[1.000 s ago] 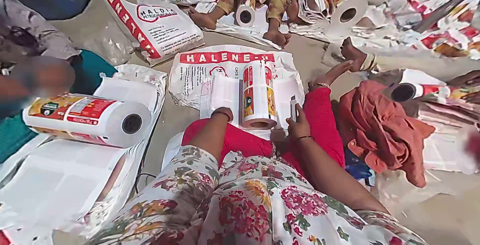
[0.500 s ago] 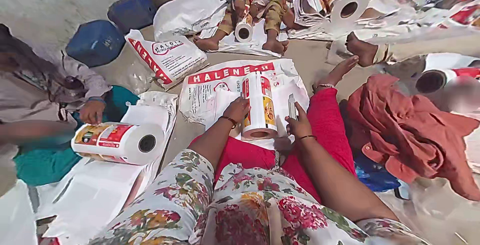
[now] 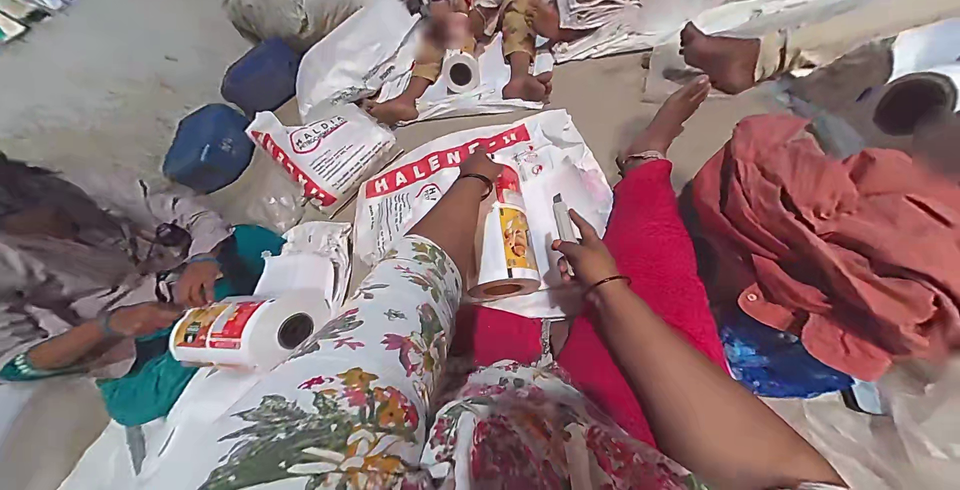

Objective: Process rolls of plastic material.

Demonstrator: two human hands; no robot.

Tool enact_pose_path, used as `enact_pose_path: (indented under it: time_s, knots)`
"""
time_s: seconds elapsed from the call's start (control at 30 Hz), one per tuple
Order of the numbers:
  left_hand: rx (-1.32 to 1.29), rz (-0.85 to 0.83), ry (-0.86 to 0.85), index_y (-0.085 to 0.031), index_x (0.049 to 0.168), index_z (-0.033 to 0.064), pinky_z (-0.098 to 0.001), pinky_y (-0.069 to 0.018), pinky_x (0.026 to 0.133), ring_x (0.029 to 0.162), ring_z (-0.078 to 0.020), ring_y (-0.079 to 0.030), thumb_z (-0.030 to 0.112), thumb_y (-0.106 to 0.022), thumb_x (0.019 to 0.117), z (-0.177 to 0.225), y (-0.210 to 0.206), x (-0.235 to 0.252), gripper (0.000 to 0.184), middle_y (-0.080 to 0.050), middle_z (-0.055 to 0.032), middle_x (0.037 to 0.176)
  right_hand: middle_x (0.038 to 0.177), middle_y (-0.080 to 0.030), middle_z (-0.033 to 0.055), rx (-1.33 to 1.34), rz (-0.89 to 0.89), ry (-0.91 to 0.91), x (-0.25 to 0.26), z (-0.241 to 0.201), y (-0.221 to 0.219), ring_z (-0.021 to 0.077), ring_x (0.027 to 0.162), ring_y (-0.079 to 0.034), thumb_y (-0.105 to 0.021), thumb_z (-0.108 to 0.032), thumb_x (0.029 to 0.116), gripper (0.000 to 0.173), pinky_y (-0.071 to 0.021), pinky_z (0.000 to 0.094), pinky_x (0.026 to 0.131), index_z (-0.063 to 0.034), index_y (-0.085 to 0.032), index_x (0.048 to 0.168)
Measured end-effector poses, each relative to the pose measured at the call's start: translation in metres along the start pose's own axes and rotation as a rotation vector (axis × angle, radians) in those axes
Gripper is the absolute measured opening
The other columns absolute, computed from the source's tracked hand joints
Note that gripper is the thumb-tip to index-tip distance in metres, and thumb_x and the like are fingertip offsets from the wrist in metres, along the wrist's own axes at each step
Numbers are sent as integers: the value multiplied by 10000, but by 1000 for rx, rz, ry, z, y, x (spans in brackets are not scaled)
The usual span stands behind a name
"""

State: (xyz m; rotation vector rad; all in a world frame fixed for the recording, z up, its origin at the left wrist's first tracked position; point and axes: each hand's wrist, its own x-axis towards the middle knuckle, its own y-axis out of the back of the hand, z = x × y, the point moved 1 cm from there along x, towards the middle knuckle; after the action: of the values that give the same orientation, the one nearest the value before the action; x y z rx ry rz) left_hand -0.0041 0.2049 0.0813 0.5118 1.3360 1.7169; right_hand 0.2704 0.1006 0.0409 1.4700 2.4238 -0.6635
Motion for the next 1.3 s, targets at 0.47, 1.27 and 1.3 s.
enact_pose_path:
  time_s: [0.47, 1.27, 1.3]
  knots:
    - [116, -234, 153, -658, 1236, -69, -592, -471, 1025, 1174, -387, -636, 417, -533, 1058, 23, 18, -22, 533, -658, -269, 1240, 968, -645, 127, 100, -7, -14, 4, -7, -3, 128, 514, -528, -588, -94, 1036, 725, -458, 256, 456, -325, -246, 1632]
    - [-335, -380, -322, -650, 1305, -33, -573, -419, 1117, 1283, -361, -596, 333, -403, 1116, -65, -18, -171, 480, -657, -241, 1311, 1246, -638, 239, -590, 146, 183, -17, 28, -6, 293, 639, -633, -629, -154, 1012, 772, -549, 497, 588, -347, -227, 1642]
    - [-328, -390, -343, -656, 1293, -36, -585, -401, 1134, 1303, -375, -582, 368, -365, 1124, -65, -18, -167, 526, -648, -247, 1329, 1285, -627, 251, -697, 135, 197, -21, 29, -10, 348, 717, -673, -628, -169, 1010, 789, -565, 557, 649, -340, -199, 1649]
